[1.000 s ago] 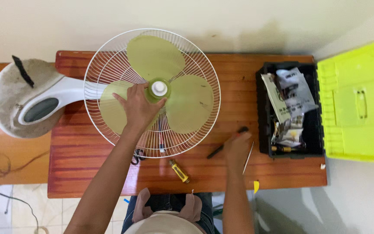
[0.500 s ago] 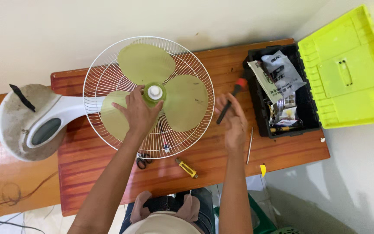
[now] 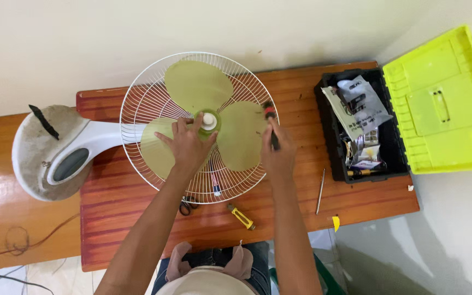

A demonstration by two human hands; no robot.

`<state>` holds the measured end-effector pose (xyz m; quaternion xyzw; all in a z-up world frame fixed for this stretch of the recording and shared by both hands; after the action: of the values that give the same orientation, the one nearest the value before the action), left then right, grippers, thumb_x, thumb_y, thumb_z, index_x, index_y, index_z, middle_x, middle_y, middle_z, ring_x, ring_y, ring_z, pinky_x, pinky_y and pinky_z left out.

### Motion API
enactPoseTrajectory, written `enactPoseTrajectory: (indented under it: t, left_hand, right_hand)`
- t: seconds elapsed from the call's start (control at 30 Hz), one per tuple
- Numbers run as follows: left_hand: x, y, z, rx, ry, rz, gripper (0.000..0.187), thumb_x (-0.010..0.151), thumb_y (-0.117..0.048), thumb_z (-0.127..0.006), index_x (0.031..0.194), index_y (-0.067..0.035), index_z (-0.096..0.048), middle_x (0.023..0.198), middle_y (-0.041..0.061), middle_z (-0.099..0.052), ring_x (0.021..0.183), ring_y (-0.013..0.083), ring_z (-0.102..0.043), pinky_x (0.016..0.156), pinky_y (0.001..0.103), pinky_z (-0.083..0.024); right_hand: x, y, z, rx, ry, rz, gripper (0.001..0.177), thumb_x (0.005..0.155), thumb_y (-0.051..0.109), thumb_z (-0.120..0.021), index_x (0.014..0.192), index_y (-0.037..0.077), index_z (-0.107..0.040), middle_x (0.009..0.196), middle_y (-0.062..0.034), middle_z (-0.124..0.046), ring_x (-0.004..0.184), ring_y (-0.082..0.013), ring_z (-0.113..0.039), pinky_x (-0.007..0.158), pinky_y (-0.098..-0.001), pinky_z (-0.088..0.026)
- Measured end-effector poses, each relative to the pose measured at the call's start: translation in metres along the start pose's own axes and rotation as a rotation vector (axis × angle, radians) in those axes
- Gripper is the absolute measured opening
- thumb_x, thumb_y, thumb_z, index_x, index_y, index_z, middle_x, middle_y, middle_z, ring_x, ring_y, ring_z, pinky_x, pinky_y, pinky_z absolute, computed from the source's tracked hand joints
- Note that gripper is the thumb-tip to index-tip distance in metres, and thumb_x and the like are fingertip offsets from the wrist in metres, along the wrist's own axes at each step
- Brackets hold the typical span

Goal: The person reassembles an electric fan on a wooden table. They attach the front wire cage to the motor housing, then mount the fan blades onto the motor shaft and secure them with a plastic nut. Finally, they attach the rear wire cage to complete the assembly.

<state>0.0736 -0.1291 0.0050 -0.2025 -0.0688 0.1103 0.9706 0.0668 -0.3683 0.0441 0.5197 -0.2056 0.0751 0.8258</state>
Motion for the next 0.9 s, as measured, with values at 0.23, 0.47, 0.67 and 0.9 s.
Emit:
enactPoseTrajectory:
  t: [0.23,0.47,0.67,0.9]
  left_hand:
    - [-0.002,-0.004,-0.002,0.015,-0.014,0.021,0.068,0.079,-0.050,-0.082,0.139,-0.026,-0.061,0.124,0.010,-0.054,0.125,0.0325,-0.050,0.101,0.091,-0.005]
    - [-0.003,-0.009,0.000,-0.006,-0.005,0.032,0.066,0.082,-0.048,-0.080,0.141,-0.024,-0.061,0.125,0.010,-0.053,0.125,0.0342,-0.048,0.100,0.092,-0.005]
    - [-0.005,-0.008,-0.002,0.005,-0.046,0.068,0.068,0.080,-0.049,-0.081,0.139,-0.024,-0.062,0.126,0.013,-0.053,0.126,0.0349,-0.047,0.100,0.092,-0.004]
    - [-0.007,-0.008,-0.002,0.003,-0.068,0.049,0.064,0.079,-0.046,-0.084,0.136,-0.024,-0.064,0.126,0.011,-0.055,0.127,0.0339,-0.049,0.099,0.093,-0.002]
  right_hand:
    - [-0.027,-0.031,0.002,0.176,0.099,-0.273,0.022,0.107,0.015,-0.059,0.121,0.003,-0.071,0.088,-0.0056,-0.068,0.077,-0.0118,-0.062,0.066,-0.0264,-0.050]
    - [-0.019,-0.033,-0.008,0.177,0.260,-0.369,0.020,0.107,0.015,-0.060,0.110,0.000,-0.073,0.079,-0.0047,-0.061,0.076,-0.0091,-0.059,0.066,-0.0274,-0.050]
    - [-0.008,-0.009,-0.015,0.115,0.209,0.100,0.018,0.101,0.012,-0.067,0.114,0.002,-0.072,0.102,-0.0070,-0.073,0.085,-0.0129,-0.072,0.073,-0.0253,-0.058]
    - [0.023,-0.028,-0.052,0.502,0.164,-0.116,0.015,0.108,0.013,-0.064,0.113,0.002,-0.073,0.096,-0.0055,-0.070,0.082,-0.0163,-0.065,0.071,-0.0284,-0.053]
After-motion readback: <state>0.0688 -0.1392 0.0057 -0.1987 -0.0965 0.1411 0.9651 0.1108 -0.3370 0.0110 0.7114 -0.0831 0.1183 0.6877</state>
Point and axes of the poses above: each hand's wrist, its own x-axis towards the middle knuckle, its own z-axis out of the back of the hand, y = z × x, the point moved 6 cm from there along x, towards the middle knuckle
